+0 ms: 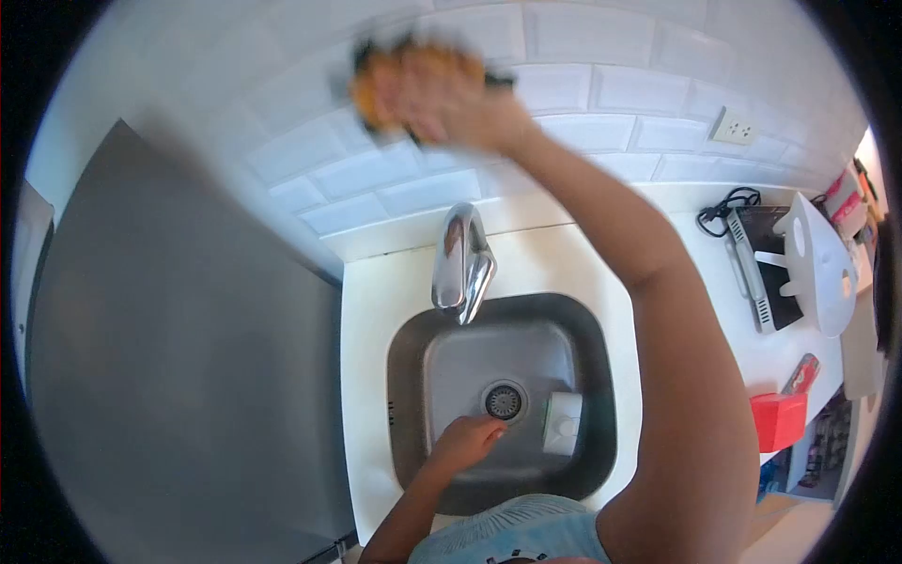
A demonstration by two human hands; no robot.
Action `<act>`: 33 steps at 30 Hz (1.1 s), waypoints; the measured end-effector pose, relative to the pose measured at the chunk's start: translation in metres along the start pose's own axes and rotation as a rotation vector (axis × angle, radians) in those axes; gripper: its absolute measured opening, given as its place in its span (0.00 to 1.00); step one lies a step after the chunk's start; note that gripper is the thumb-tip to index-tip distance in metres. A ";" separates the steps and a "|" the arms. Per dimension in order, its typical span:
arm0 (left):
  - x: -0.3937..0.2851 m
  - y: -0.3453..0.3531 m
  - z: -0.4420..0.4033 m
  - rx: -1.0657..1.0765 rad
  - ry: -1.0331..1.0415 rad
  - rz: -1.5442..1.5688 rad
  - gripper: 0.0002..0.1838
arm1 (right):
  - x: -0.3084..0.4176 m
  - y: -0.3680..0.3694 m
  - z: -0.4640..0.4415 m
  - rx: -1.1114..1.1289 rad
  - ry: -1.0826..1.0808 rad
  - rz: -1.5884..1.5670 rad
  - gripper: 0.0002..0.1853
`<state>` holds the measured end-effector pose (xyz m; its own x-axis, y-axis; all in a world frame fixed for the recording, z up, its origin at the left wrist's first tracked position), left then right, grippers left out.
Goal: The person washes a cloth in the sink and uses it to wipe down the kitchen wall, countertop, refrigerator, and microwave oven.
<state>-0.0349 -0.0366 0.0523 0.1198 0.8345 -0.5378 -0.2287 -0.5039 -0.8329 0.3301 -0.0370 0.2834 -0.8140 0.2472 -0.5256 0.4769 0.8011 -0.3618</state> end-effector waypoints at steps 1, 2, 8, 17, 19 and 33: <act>-0.002 -0.001 -0.004 0.005 0.017 -0.015 0.09 | 0.025 0.010 0.054 0.162 0.011 -0.086 0.23; -0.003 -0.004 -0.005 0.011 0.036 -0.026 0.09 | 0.035 0.028 0.109 0.330 -0.098 -0.122 0.23; -0.001 -0.007 0.017 0.033 -0.107 -0.066 0.08 | -0.062 -0.088 0.099 0.176 0.200 0.098 0.18; -0.042 0.007 -0.038 0.084 0.001 -0.124 0.08 | 0.005 -0.030 0.046 -0.272 0.299 -0.372 0.19; -0.052 -0.008 -0.052 0.071 0.033 -0.126 0.07 | 0.030 -0.016 0.138 0.180 0.262 -0.173 0.23; -0.079 -0.024 -0.065 -0.014 0.146 -0.133 0.08 | 0.002 -0.065 0.165 0.037 0.494 -0.108 0.28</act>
<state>0.0237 -0.1048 0.1057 0.2872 0.8532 -0.4354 -0.1886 -0.3953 -0.8990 0.3521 -0.1788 0.1787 -0.9147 0.3996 -0.0596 0.3854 0.8185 -0.4260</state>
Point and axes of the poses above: each hand's wrist, its own z-axis away from the middle knuckle, its own y-axis out of the palm, x = y × z, the point moved 2 cm from there along -z, towards the middle knuckle, and after that the axes turned 13 degrees about -z, right-handed, at the moved point
